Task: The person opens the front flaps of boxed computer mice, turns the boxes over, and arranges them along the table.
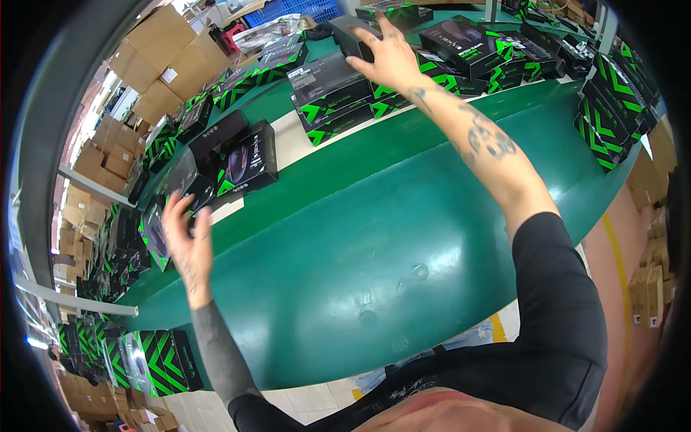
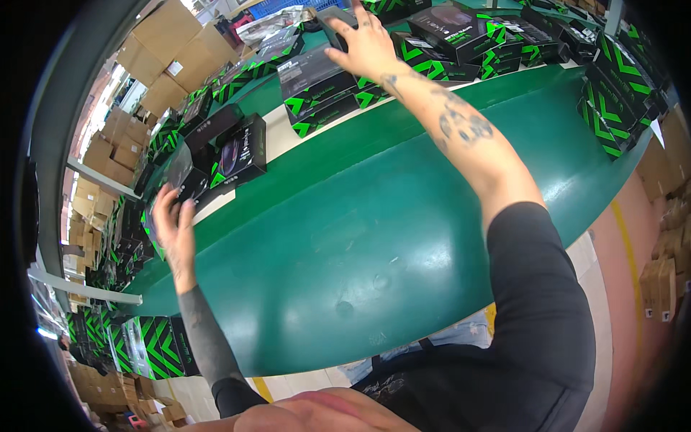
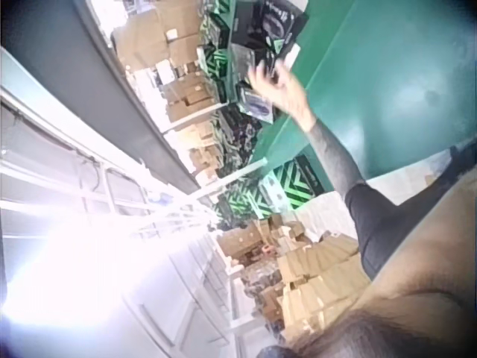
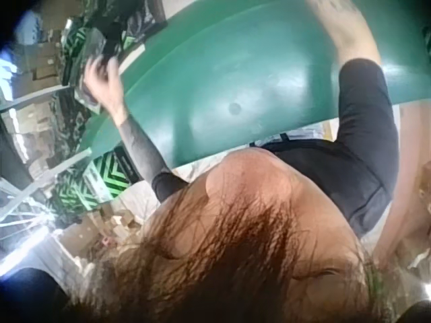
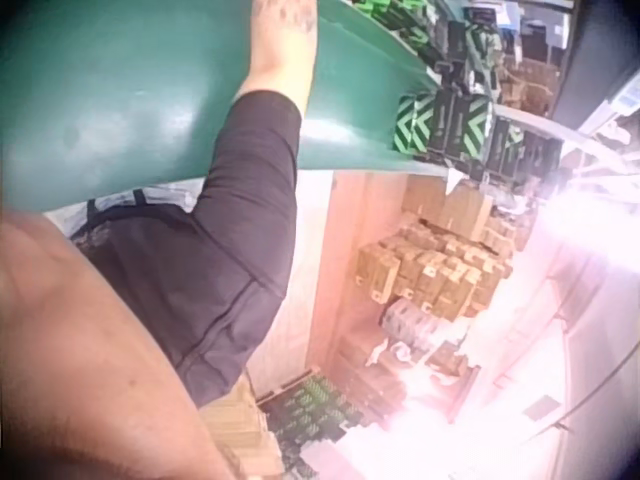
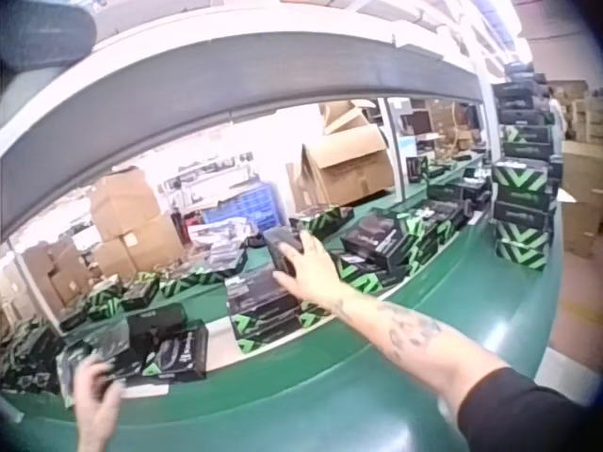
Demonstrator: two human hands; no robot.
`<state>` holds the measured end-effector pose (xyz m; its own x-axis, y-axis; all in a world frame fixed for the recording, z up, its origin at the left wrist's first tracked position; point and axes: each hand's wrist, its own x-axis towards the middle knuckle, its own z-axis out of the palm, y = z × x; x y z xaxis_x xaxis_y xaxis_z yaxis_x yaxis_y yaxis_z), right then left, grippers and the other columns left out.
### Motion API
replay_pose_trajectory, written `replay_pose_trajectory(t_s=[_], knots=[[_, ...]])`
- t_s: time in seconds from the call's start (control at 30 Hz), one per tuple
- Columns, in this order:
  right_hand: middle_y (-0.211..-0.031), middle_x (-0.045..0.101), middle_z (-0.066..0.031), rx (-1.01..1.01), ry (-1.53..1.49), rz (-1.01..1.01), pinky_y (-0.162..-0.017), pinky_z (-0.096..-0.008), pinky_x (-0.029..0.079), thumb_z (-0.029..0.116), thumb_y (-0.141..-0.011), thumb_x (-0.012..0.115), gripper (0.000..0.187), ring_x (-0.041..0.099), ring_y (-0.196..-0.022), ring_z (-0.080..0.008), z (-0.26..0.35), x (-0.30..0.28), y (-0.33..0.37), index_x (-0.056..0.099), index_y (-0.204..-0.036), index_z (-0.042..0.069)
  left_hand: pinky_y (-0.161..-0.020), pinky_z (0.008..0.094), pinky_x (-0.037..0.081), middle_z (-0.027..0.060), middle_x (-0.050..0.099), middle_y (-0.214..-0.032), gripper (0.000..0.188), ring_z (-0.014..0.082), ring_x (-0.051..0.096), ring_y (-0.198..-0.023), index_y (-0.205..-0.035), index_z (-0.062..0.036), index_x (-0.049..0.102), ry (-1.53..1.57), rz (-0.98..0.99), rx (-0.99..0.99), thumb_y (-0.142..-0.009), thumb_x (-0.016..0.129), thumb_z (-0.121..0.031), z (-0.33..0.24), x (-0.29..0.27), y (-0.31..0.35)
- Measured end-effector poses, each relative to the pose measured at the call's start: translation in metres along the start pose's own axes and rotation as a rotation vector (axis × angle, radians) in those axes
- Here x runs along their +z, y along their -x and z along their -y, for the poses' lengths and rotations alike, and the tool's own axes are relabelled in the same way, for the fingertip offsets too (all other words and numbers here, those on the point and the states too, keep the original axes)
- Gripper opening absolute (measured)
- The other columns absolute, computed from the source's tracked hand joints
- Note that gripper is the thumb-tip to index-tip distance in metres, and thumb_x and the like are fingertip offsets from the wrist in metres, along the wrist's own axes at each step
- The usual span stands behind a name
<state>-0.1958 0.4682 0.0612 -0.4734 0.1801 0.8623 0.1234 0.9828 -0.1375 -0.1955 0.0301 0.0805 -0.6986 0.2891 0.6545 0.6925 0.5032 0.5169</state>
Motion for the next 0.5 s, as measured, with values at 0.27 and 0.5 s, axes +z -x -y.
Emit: replay_pose_trajectory(t_s=[0.27,0.5], knots=[[-0.104,0.063,-0.0213,0.964,-0.572,0.289,-0.09,-0.0368,0.046,0.05,-0.069,0.059,0.063,0.059,-0.103,-0.034,-0.091,0.005,-0.007,0.06,-0.113,0.004,-0.092,0.0377,0.044,0.0158,0.042,-0.133,0.039,0.0281,0.049,-0.116,-0.112,-0.0034,0.055,0.199,0.287,0.014,-0.08,0.068,-0.023,-0.014,0.151,-0.056],[-0.128,0.046,-0.0203,-0.012,0.067,0.338,-0.1,-0.0417,0.037,0.039,-0.075,0.065,0.055,0.042,-0.12,-0.0353,-0.098,-0.043,0.034,0.055,-0.121,0.009,-0.086,0.0356,0.041,0.02,0.049,-0.12,0.052,0.0267,0.051,-0.104,-0.115,0.0014,0.052,0.124,0.067,-0.219,-0.081,0.068,-0.034,0.043,0.214,-0.102]])
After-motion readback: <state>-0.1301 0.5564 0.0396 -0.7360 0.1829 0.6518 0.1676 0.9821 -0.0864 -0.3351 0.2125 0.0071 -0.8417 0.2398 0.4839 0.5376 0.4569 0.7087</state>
